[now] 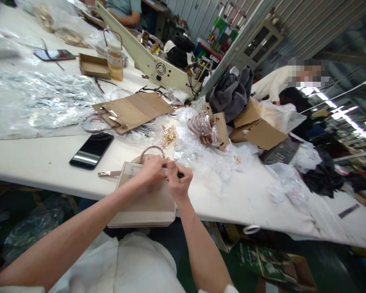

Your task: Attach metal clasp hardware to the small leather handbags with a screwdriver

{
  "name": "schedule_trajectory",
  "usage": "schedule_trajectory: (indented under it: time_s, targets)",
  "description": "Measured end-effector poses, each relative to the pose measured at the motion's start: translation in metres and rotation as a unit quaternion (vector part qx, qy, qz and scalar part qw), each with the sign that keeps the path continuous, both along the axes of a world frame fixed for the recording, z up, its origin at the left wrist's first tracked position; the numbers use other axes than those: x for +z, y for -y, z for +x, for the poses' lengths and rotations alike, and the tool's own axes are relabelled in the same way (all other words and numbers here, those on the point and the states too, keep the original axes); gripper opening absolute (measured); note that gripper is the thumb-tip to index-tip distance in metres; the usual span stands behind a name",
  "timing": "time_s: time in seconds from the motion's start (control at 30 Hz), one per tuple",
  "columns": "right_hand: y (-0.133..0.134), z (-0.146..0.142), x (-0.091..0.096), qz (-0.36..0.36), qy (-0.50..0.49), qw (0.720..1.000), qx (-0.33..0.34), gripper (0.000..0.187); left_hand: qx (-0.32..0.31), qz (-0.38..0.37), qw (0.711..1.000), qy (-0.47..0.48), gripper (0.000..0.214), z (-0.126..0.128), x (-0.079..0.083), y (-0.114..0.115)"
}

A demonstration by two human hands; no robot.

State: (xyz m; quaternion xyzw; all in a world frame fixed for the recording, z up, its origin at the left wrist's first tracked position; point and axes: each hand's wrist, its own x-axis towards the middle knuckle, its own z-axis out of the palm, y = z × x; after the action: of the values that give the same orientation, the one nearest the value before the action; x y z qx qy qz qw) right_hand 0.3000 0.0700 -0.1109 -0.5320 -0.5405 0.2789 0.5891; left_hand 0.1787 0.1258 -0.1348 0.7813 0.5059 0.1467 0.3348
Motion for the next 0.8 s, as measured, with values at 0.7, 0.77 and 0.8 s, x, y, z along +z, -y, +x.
schedule_trajectory:
  time_s: [0.7,0.77,0.8]
  targets:
    - [-0.021,-0.007,0.002,-0.024,-0.075,0.996,-0.048,0.068,0.001,-0.001,1.000,0.005,0.025,0.000,-0.002,0.001]
    - [-0.009,-0.005,0.000,0.010,-0.078,0.996,-0.049,0.068,0.002,0.000,1.000,0.003,0.025,0.001,-0.002,0.001]
    - [-0.006,-0.004,0.001,0.020,-0.089,0.995,-0.043,0.068,0.002,0.000,1.000,0.002,0.025,0.001,-0.002,0.001]
